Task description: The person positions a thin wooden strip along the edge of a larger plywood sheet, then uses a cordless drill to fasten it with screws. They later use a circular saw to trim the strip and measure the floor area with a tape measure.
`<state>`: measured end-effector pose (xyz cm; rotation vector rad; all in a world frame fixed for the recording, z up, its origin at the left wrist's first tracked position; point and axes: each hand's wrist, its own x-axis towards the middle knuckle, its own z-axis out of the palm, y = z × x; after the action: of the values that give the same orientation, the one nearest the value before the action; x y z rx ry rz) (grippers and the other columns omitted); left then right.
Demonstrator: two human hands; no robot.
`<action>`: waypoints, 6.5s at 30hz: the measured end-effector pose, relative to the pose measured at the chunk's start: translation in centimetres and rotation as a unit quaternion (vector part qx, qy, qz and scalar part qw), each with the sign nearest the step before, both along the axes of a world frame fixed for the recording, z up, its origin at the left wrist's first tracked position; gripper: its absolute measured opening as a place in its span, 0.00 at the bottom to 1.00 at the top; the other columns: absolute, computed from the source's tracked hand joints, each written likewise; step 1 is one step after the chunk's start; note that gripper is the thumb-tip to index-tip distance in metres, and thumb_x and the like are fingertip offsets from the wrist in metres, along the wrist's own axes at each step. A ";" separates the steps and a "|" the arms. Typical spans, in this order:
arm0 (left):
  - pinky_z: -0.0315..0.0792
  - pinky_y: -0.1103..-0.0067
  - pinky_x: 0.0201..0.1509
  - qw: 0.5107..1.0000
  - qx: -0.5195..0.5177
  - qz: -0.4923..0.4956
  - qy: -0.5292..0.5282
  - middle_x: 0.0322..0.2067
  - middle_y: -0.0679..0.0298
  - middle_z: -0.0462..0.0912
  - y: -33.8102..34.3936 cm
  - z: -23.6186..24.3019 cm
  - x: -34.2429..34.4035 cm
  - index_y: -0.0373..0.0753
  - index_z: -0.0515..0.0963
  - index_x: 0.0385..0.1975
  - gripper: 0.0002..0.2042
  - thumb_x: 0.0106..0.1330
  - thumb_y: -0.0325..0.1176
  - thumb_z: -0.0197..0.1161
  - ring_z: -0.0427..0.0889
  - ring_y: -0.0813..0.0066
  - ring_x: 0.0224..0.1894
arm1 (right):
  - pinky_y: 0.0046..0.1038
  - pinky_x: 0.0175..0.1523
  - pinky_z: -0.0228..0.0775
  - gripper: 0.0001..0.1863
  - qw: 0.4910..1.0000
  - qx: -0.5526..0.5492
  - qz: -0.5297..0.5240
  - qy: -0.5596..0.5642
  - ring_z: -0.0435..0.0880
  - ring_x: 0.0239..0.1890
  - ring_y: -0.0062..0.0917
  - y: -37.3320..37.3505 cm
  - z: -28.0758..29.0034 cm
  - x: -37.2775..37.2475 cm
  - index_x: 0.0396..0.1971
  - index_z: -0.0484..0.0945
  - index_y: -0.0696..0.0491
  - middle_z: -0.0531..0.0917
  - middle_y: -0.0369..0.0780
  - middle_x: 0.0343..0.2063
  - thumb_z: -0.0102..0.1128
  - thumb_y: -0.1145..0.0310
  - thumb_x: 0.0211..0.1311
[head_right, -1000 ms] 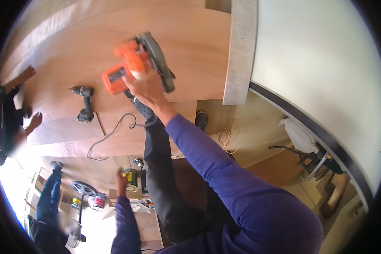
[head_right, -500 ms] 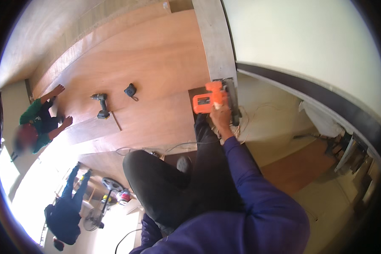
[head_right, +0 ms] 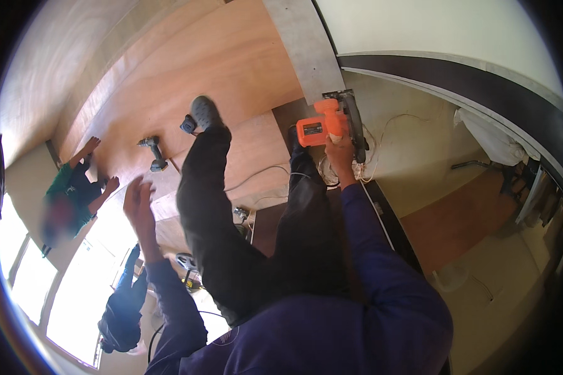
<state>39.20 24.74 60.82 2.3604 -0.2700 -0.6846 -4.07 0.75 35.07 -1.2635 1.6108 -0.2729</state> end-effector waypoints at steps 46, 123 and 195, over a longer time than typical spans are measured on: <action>0.49 0.37 0.72 0.648 0.232 -0.656 -0.310 0.77 0.53 0.53 -23.5 -43.1 -42.1 0.38 0.55 0.76 0.60 0.46 0.62 0.77 0.43 0.50 0.81 | 0.33 0.69 0.65 0.27 0.982 0.049 0.033 -0.180 0.73 0.66 0.27 11.2 -19.6 0.9 0.69 0.67 0.53 0.71 0.43 0.68 0.56 0.59 0.75; 0.67 0.52 0.63 0.859 0.133 -0.484 -0.106 0.54 0.48 0.83 -30.4 -44.2 -23.8 0.36 0.74 0.65 0.50 0.46 0.68 0.75 0.79 0.48 0.58 | 0.42 0.42 0.80 0.19 0.956 -0.245 0.113 -0.115 0.87 0.32 0.47 2.6 -21.3 8.7 0.40 0.81 0.57 0.87 0.49 0.29 0.73 0.68 0.47; 0.70 0.61 0.68 0.878 0.350 -0.290 0.147 0.61 0.45 0.80 10.0 -15.6 11.3 0.32 0.73 0.65 0.47 0.51 0.61 0.76 0.78 0.48 0.64 | 0.33 0.44 0.78 0.20 0.959 -0.114 0.256 -0.033 0.87 0.37 0.29 -27.8 7.2 36.2 0.48 0.85 0.58 0.89 0.43 0.37 0.70 0.59 0.64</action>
<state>50.50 34.78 45.23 2.7929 -0.7078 -1.6449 32.12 -27.05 42.25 -1.7783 1.1646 -0.1737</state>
